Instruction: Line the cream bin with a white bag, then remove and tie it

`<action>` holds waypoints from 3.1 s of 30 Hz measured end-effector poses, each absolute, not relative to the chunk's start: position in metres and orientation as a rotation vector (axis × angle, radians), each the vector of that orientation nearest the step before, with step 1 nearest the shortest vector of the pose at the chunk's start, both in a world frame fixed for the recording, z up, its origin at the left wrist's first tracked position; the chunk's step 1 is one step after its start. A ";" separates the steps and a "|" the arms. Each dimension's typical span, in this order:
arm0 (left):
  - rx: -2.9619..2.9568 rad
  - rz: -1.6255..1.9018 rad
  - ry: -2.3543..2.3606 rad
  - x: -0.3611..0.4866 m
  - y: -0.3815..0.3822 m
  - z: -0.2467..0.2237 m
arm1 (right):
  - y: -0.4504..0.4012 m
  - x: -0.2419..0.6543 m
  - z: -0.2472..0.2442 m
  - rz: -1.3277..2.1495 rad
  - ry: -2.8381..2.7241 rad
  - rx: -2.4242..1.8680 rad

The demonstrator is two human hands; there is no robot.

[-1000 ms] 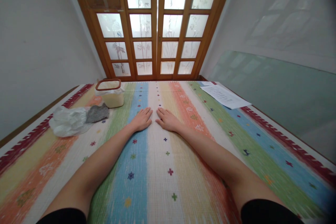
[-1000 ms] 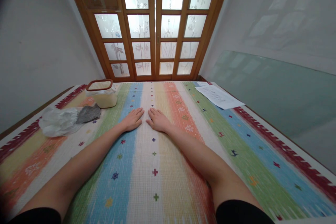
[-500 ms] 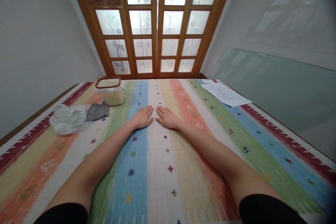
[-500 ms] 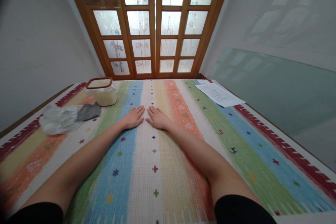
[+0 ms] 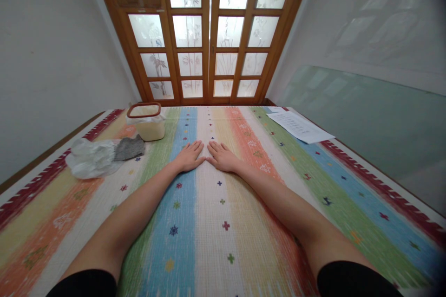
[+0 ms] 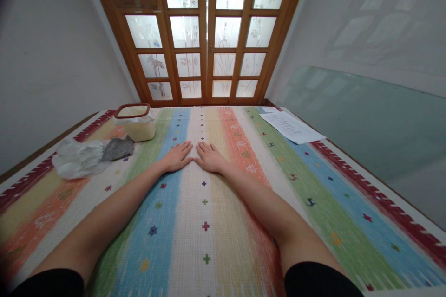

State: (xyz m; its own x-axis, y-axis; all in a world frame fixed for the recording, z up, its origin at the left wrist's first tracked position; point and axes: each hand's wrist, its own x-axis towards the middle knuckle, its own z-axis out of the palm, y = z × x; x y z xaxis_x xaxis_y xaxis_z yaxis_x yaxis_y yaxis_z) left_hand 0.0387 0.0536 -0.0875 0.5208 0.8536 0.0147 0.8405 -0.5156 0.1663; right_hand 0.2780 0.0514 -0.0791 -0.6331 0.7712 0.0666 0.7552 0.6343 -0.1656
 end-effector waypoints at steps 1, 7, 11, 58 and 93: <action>2.617 0.142 1.467 0.038 0.054 -0.087 | 0.052 0.278 -0.079 0.187 -2.723 -1.277; 2.627 0.117 1.451 0.037 0.053 -0.086 | 0.052 0.278 -0.080 0.193 -2.721 -1.276; 2.629 0.111 1.455 0.037 0.053 -0.087 | 0.052 0.278 -0.079 0.204 -2.728 -1.283; 2.749 0.321 1.380 0.023 0.044 -0.059 | 0.054 0.283 -0.073 0.264 -2.423 -1.169; 2.065 0.559 2.454 -0.210 0.029 -0.073 | 0.153 0.040 0.018 0.341 -2.144 -0.929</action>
